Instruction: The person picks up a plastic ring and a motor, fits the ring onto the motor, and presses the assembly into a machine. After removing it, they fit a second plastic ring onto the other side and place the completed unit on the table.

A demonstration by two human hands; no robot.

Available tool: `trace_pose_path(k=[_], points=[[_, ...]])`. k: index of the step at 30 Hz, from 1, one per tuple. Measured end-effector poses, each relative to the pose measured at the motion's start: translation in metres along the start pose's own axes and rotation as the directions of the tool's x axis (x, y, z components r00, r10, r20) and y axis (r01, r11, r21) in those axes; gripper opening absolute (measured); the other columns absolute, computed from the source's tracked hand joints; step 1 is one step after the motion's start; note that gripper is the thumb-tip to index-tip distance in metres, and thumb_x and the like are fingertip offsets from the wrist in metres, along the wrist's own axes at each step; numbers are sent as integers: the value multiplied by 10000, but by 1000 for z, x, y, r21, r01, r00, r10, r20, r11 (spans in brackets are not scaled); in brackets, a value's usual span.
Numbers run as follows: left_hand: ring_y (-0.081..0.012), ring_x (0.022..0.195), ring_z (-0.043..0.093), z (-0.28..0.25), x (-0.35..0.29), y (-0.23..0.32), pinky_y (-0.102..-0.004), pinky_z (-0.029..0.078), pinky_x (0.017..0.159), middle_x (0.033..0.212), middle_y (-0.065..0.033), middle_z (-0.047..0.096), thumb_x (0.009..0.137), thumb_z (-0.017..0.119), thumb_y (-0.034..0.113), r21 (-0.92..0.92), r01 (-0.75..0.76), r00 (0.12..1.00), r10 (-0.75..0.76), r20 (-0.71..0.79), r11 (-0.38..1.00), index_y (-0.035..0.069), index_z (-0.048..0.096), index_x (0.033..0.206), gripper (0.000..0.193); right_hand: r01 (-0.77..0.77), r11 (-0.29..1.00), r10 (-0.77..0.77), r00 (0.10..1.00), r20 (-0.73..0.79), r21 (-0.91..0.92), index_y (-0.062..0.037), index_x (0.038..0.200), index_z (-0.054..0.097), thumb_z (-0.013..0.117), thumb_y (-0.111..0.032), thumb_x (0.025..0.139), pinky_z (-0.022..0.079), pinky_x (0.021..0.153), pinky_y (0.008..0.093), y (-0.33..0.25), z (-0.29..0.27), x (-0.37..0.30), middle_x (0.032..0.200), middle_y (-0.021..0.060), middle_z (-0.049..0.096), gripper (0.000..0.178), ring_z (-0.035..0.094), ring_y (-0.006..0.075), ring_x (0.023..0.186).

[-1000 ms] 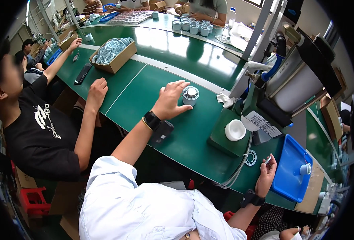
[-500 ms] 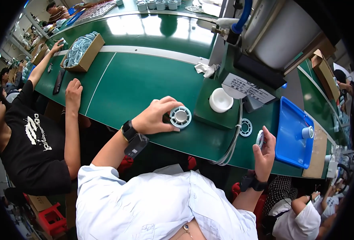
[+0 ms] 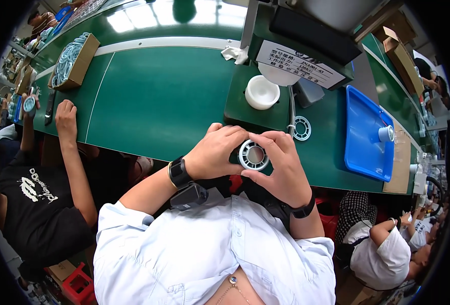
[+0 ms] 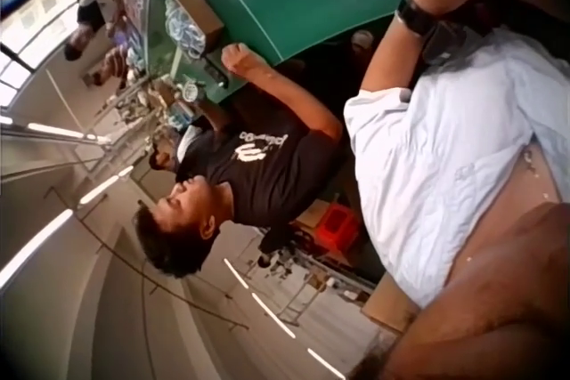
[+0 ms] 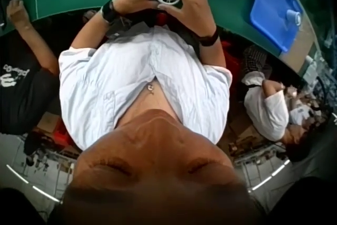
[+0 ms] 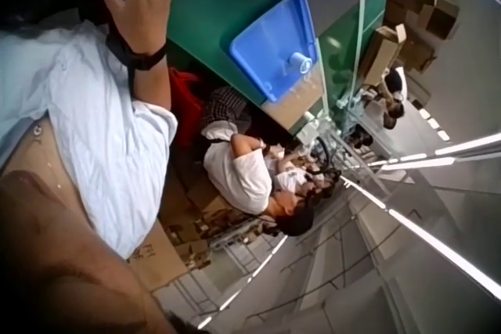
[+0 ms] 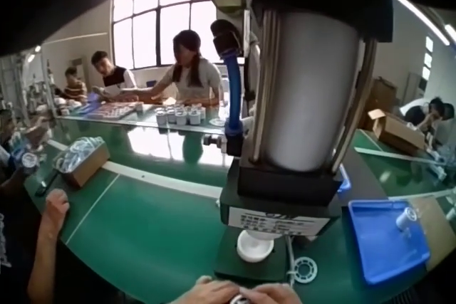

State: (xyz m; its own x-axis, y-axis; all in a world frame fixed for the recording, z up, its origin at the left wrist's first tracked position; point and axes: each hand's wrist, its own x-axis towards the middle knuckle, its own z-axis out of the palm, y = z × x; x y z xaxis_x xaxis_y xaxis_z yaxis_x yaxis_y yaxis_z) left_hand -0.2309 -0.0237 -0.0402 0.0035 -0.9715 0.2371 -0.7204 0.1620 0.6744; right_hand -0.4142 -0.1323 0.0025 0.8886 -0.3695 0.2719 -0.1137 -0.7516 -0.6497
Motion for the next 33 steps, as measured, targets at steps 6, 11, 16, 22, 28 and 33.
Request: trace_pose_path(k=[6,11,16,22,28,33], points=[[-264,1097,589,-3,-1,0,-397,381,947,1143,-95,635,654,848,295,-34,-7,1000,7,-7,999,67,588,1200,647,-37,993,37,999,-8,-115,-89,1254,586,845,-261,703,404,952,411,-7,0,3,1142,91,549,633,515,294,1080],[-267,1088,594,-3,-2,-1,-392,391,939,1140,-99,639,657,852,318,-26,-17,1000,17,-21,1000,60,593,1199,653,-69,987,70,998,2,-146,-100,1282,581,837,-255,709,378,983,405,-12,1,3,1170,72,560,646,509,286,1112],[-265,1089,598,-4,-2,-2,-392,397,939,1149,-96,640,673,848,328,-34,-27,999,26,-27,999,68,596,1215,651,25,999,-22,998,64,-49,-83,1323,566,812,-268,739,354,1029,415,-5,-7,3,1246,92,579,660,509,296,1155],[-261,1090,600,-6,-3,-1,-388,394,935,1166,-101,640,674,849,307,-30,-42,998,40,-44,999,63,589,1242,669,35,997,-27,992,120,-65,-92,1396,507,794,-267,760,332,1065,411,-9,-10,3,1325,87,576,720,494,287,1243],[-244,1040,610,-9,-2,3,-363,389,893,1182,-91,641,655,857,272,-27,-13,1000,13,8,1000,47,583,1262,704,-44,990,45,999,11,-134,-97,1396,511,803,-299,755,335,1046,404,-12,0,-1,1289,76,600,733,516,277,1223],[-233,995,620,-9,-3,3,-348,384,870,1170,-85,647,639,867,288,-23,21,999,-21,27,1000,51,591,1249,711,-72,978,69,997,-26,-194,-113,1340,565,817,-326,737,338,1008,387,-15,1,-2,1245,54,624,688,532,252,1194]])
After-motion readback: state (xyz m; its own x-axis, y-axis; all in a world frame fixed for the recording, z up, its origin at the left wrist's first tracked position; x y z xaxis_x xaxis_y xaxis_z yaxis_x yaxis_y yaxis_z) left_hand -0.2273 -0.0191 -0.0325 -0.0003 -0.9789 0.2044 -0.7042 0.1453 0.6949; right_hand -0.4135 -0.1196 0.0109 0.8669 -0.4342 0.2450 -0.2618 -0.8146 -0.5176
